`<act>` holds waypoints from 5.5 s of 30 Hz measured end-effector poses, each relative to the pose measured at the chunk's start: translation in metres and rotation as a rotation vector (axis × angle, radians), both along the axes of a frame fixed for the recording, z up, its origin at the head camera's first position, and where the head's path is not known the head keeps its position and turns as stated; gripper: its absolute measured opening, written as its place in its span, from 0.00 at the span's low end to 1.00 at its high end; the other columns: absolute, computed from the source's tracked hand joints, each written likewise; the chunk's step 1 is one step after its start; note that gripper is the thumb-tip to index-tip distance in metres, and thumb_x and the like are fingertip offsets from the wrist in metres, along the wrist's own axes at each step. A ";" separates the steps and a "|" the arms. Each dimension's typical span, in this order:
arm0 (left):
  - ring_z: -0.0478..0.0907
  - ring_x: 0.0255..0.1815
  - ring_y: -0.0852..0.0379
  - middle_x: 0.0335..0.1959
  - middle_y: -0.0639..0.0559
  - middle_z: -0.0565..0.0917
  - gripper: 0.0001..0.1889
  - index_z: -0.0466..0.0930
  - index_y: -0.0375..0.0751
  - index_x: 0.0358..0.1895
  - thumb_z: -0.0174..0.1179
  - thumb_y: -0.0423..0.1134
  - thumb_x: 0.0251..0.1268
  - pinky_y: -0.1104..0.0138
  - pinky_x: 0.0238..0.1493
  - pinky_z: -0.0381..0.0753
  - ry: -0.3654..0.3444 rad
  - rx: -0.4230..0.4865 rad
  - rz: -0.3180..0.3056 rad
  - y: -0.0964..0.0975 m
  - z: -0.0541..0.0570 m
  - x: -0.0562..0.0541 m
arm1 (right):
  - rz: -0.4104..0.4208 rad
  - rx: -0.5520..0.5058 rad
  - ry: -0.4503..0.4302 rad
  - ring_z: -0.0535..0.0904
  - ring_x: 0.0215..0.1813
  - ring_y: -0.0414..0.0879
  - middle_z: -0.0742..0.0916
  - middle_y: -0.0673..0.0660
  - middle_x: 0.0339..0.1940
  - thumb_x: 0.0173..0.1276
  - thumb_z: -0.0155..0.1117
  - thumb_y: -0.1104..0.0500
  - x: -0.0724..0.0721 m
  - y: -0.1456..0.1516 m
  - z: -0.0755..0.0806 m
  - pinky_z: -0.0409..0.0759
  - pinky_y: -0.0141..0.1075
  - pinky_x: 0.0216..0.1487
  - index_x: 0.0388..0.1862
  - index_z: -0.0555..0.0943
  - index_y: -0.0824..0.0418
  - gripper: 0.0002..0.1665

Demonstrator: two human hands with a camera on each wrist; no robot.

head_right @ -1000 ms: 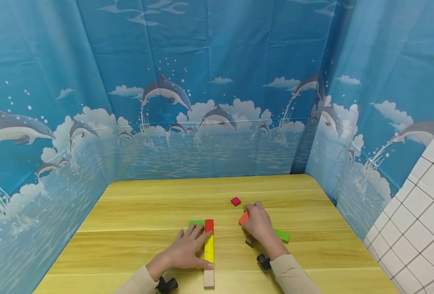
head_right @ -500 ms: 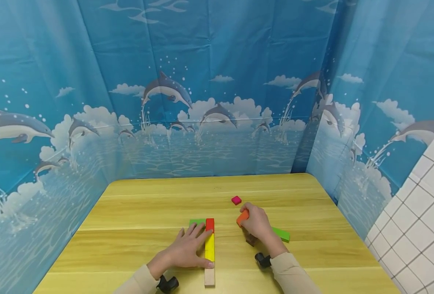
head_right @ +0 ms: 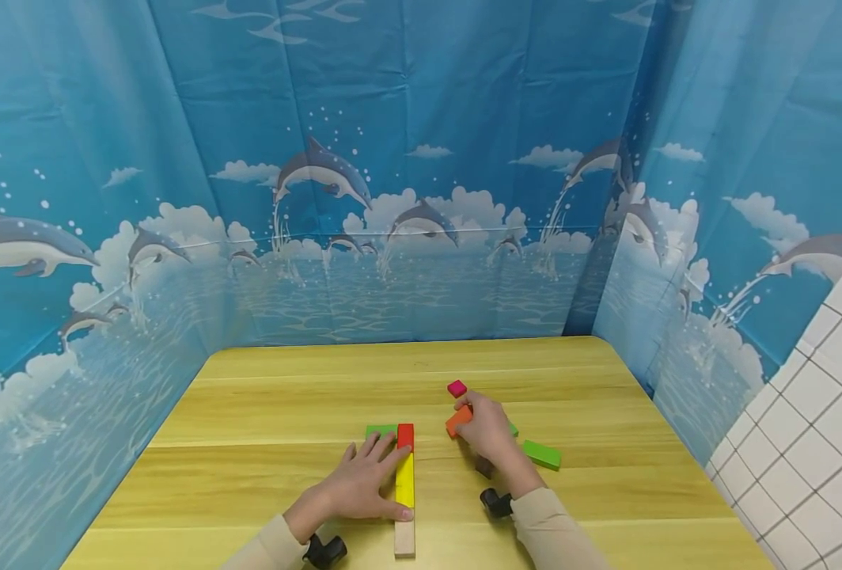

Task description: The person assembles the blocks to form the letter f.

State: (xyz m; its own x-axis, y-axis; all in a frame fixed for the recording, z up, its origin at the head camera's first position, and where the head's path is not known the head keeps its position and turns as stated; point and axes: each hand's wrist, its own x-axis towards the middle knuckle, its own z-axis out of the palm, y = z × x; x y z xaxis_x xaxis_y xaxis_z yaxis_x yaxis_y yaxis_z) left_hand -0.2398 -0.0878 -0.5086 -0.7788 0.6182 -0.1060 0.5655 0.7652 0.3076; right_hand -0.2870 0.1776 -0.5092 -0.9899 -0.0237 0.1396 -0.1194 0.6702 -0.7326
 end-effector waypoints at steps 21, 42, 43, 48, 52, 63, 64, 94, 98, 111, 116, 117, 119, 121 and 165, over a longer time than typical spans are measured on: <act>0.45 0.80 0.36 0.81 0.43 0.51 0.53 0.55 0.58 0.81 0.59 0.77 0.54 0.32 0.68 0.52 0.002 -0.021 -0.001 0.001 0.002 -0.001 | 0.024 0.009 0.013 0.79 0.42 0.49 0.85 0.56 0.47 0.58 0.78 0.65 -0.006 -0.028 -0.005 0.81 0.44 0.41 0.48 0.84 0.60 0.19; 0.46 0.80 0.36 0.81 0.42 0.51 0.51 0.53 0.56 0.81 0.56 0.76 0.59 0.31 0.68 0.53 -0.018 -0.058 -0.051 -0.001 0.014 -0.004 | 0.078 -0.013 0.002 0.80 0.48 0.50 0.86 0.55 0.50 0.61 0.77 0.61 -0.010 -0.036 -0.014 0.81 0.47 0.49 0.50 0.87 0.58 0.17; 0.47 0.79 0.35 0.81 0.42 0.51 0.51 0.53 0.56 0.81 0.56 0.76 0.59 0.31 0.67 0.54 -0.008 -0.056 -0.056 -0.001 0.012 -0.004 | 0.082 -0.005 0.005 0.80 0.49 0.50 0.86 0.55 0.50 0.62 0.77 0.61 -0.011 -0.036 -0.014 0.81 0.47 0.50 0.50 0.87 0.58 0.17; 0.47 0.79 0.34 0.81 0.41 0.51 0.53 0.52 0.56 0.81 0.57 0.77 0.56 0.30 0.67 0.53 -0.009 -0.045 -0.059 -0.002 0.011 -0.005 | 0.100 0.024 0.017 0.80 0.49 0.49 0.86 0.54 0.50 0.63 0.76 0.60 -0.010 -0.038 -0.015 0.80 0.47 0.52 0.50 0.88 0.58 0.16; 0.47 0.79 0.34 0.81 0.41 0.50 0.55 0.51 0.57 0.82 0.59 0.78 0.54 0.31 0.68 0.51 -0.018 -0.050 -0.053 -0.002 0.011 -0.004 | 0.108 0.039 0.023 0.80 0.49 0.49 0.87 0.54 0.49 0.63 0.76 0.60 -0.010 -0.039 -0.015 0.80 0.47 0.52 0.49 0.88 0.58 0.15; 0.47 0.79 0.36 0.81 0.43 0.51 0.56 0.53 0.58 0.81 0.61 0.79 0.50 0.32 0.68 0.51 -0.014 -0.056 -0.029 0.000 0.011 -0.005 | 0.136 0.124 0.016 0.79 0.50 0.50 0.86 0.54 0.47 0.61 0.77 0.60 -0.008 -0.043 -0.011 0.81 0.48 0.51 0.50 0.88 0.57 0.17; 0.48 0.79 0.36 0.81 0.43 0.51 0.56 0.53 0.57 0.81 0.61 0.79 0.51 0.31 0.68 0.51 -0.010 -0.054 -0.030 0.000 0.011 -0.005 | 0.136 0.130 0.017 0.79 0.49 0.50 0.86 0.54 0.47 0.61 0.78 0.60 -0.008 -0.043 -0.011 0.81 0.48 0.51 0.50 0.88 0.56 0.17; 0.50 0.79 0.36 0.80 0.44 0.53 0.55 0.56 0.56 0.80 0.59 0.79 0.51 0.32 0.68 0.52 0.019 -0.053 -0.019 0.000 0.010 -0.004 | 0.057 0.107 0.001 0.82 0.49 0.57 0.84 0.63 0.54 0.61 0.77 0.58 0.001 -0.031 0.013 0.82 0.46 0.40 0.57 0.86 0.53 0.23; 0.50 0.79 0.36 0.80 0.44 0.53 0.54 0.56 0.57 0.80 0.58 0.80 0.52 0.32 0.68 0.53 0.023 -0.056 -0.023 -0.001 0.008 -0.005 | 0.027 0.108 0.012 0.80 0.50 0.57 0.84 0.62 0.54 0.62 0.77 0.57 0.005 -0.023 0.018 0.81 0.46 0.40 0.57 0.85 0.51 0.23; 0.49 0.79 0.36 0.81 0.44 0.53 0.56 0.55 0.57 0.81 0.59 0.80 0.50 0.32 0.69 0.50 0.014 -0.045 -0.026 -0.002 0.009 -0.003 | 0.002 0.162 0.036 0.79 0.36 0.47 0.86 0.60 0.49 0.61 0.77 0.57 0.027 0.012 0.028 0.74 0.39 0.30 0.57 0.85 0.52 0.24; 0.48 0.79 0.36 0.81 0.44 0.52 0.56 0.54 0.57 0.81 0.60 0.80 0.50 0.31 0.69 0.49 0.009 -0.042 -0.031 -0.003 0.010 -0.003 | 0.015 0.169 -0.026 0.78 0.33 0.47 0.85 0.63 0.50 0.60 0.78 0.57 0.036 0.024 0.025 0.73 0.40 0.30 0.60 0.84 0.56 0.27; 0.48 0.79 0.36 0.81 0.44 0.52 0.57 0.54 0.57 0.81 0.60 0.79 0.50 0.31 0.69 0.49 0.009 -0.043 -0.032 -0.003 0.009 -0.003 | 0.015 0.181 -0.034 0.78 0.35 0.47 0.85 0.62 0.49 0.59 0.79 0.57 0.038 0.026 0.024 0.74 0.40 0.31 0.60 0.84 0.56 0.28; 0.48 0.79 0.36 0.81 0.44 0.52 0.57 0.53 0.57 0.81 0.60 0.79 0.50 0.31 0.69 0.49 0.008 -0.043 -0.033 -0.003 0.009 -0.003 | 0.020 0.202 -0.039 0.80 0.39 0.50 0.85 0.61 0.48 0.58 0.80 0.56 0.041 0.030 0.021 0.76 0.42 0.35 0.60 0.84 0.56 0.29; 0.48 0.79 0.36 0.81 0.44 0.52 0.57 0.53 0.56 0.81 0.60 0.80 0.49 0.32 0.69 0.49 0.012 -0.044 -0.034 -0.003 0.009 -0.003 | 0.024 0.219 -0.034 0.81 0.43 0.52 0.85 0.60 0.47 0.56 0.81 0.55 0.044 0.033 0.019 0.78 0.44 0.39 0.59 0.84 0.57 0.30; 0.49 0.80 0.38 0.81 0.46 0.52 0.59 0.53 0.60 0.81 0.59 0.82 0.46 0.33 0.71 0.48 0.016 -0.096 -0.006 -0.001 0.011 -0.002 | 0.046 0.115 0.004 0.76 0.37 0.43 0.85 0.49 0.39 0.56 0.79 0.66 0.053 0.026 0.001 0.77 0.39 0.40 0.52 0.85 0.55 0.23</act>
State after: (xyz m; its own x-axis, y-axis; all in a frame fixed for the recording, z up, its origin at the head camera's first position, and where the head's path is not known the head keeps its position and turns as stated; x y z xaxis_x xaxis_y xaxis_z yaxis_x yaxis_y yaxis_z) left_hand -0.2414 -0.0884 -0.4975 -0.7774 0.6102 -0.1526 0.5740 0.7875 0.2245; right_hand -0.2338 0.2039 -0.5081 -0.9868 -0.0853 0.1373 -0.1548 0.7433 -0.6508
